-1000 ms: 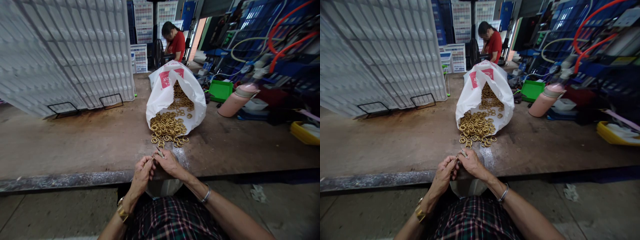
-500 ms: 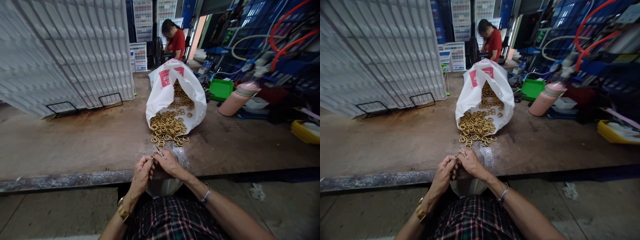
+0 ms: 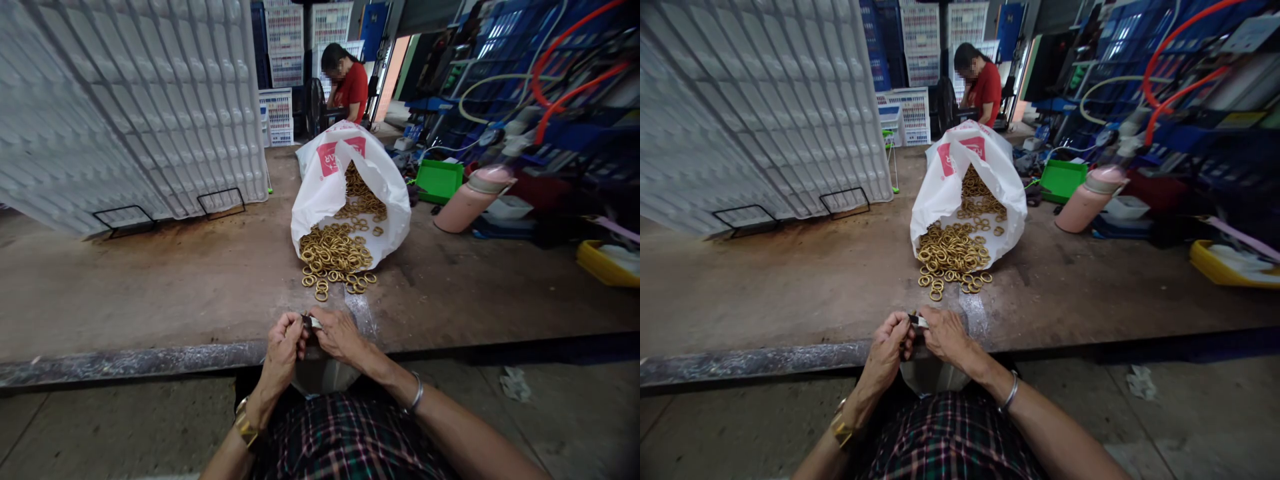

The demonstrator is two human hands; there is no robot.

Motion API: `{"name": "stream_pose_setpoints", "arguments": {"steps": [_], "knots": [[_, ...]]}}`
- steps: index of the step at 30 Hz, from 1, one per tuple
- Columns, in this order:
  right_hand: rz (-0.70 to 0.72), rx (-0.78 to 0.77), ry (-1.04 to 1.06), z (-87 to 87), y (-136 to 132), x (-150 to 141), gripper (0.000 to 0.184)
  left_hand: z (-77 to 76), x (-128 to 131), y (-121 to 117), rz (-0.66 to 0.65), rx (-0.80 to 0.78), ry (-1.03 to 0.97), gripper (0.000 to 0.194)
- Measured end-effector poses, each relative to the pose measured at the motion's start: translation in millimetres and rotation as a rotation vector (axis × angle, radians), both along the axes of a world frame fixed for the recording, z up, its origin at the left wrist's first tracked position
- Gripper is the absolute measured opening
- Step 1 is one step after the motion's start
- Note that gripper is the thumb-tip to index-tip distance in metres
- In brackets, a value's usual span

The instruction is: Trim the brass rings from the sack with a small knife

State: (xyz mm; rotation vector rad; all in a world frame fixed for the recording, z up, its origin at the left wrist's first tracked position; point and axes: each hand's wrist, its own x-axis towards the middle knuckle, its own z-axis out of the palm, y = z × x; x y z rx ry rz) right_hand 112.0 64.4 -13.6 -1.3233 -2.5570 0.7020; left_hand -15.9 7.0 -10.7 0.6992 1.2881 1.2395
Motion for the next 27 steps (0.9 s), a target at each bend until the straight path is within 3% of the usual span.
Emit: {"name": "stream_pose_setpoints", "arguments": {"steps": [15,20,24,27], "knots": [[0.07,0.011,-0.155,7.1,0.7,-4.1,0.026,-7.3,1.0,-1.4,0.01,0.078,0.204,0.031],[0.036,0.015,-0.209,5.4,4.5,-2.1,0.025,4.1,1.9,-12.3,-0.036,0.091,0.196,0.031],[-0.098,0.051,-0.229,3.7,14.7,4.2,0.025,18.5,4.9,-18.5,-0.135,0.092,-0.034,0.028],[-0.228,0.108,-0.178,3.5,23.2,8.7,0.023,19.8,3.7,-15.5,-0.092,0.043,-0.287,0.028]]}}
